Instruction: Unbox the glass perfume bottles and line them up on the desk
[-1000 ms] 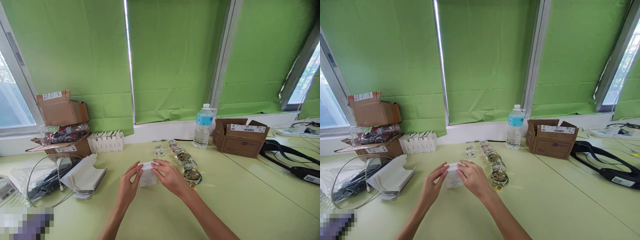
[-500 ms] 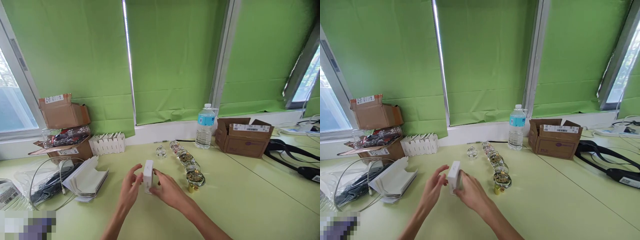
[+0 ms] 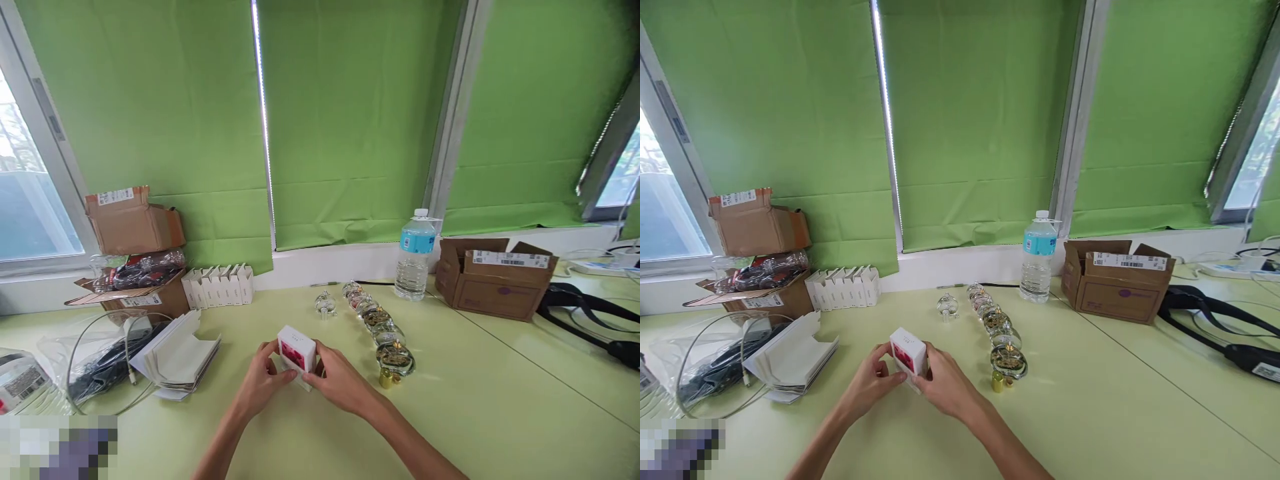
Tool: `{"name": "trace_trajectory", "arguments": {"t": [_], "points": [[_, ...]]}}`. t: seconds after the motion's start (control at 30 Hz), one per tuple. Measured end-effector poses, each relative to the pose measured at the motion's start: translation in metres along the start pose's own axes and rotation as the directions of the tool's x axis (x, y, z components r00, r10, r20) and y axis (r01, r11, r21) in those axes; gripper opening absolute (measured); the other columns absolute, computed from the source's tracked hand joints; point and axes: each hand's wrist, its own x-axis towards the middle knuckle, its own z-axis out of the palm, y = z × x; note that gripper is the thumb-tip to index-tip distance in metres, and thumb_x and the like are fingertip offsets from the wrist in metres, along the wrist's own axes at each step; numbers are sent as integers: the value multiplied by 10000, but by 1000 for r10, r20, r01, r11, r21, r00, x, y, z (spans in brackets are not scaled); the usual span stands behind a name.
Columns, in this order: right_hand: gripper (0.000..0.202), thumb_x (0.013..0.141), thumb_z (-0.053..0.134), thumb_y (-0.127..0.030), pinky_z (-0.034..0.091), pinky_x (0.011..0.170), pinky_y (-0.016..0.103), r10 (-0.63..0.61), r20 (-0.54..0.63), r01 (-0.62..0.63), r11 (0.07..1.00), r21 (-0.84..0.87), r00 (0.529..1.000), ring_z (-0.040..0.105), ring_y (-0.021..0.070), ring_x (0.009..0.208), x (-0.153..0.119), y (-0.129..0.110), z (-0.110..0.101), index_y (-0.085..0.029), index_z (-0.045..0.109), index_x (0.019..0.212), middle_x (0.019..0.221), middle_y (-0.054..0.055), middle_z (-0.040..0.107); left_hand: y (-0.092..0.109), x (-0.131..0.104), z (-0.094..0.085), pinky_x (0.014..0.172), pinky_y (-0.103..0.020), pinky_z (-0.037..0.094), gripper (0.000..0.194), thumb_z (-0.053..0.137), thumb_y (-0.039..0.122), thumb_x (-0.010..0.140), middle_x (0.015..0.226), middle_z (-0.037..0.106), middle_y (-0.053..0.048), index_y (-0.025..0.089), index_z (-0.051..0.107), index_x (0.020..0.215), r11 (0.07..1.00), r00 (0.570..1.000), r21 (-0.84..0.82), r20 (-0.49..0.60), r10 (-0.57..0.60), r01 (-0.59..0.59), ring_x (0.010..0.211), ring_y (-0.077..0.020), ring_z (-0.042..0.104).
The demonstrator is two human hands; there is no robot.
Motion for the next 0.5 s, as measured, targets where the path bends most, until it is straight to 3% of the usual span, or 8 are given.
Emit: {"name": "trace_trajectory", "arguments": {"t": [0.07,0.17,0.23,0.4,0.5], "points": [[377,758,562,-213,455,702,250,29,-45,-28,999,35,999,620,196,900,1,2,2,-220,538,1135,1071,51,663,-2,-1,-3,431,-169,383,388,674,319,718,849,627,-19,183,568,1066,1000,1000,-12,-1,-13,13,497,-58,468],[494,757,551,-184,464,740,270,41,-76,-38,998,41,996,617,206,963,4,5,6,-229,465,1241,1113,58,652,-4,0,0,404,-174,403,468,645,333,741,1032,617,-51,226,485,1168,995,1000,-101,14,-18,19,513,-62,506],[482,779,517,-176,463,727,280,56,-89,-58,998,-21,994,626,212,946,5,8,9,-226,461,1255,1076,60,662,-5,1,3,382,-167,395,476,663,330,720,1080,603,-69,217,513,1156,996,1000,-86,7,-14,15,532,-67,521],[211,804,528,-272,446,730,330,150,-138,-186,935,-302,979,638,274,902,7,19,18,-191,626,972,947,102,680,-4,4,5,397,-191,443,443,685,371,699,923,650,-70,163,602,1081,1000,996,5,-87,-18,18,529,-96,548],[458,764,595,-293,454,755,331,120,-218,-173,954,-244,969,623,275,970,10,21,23,-206,507,1206,1097,106,651,-4,2,1,421,-204,467,458,663,372,728,1000,655,-75,193,588,1143,999,999,-36,-33,8,-9,493,-74,534]]}}
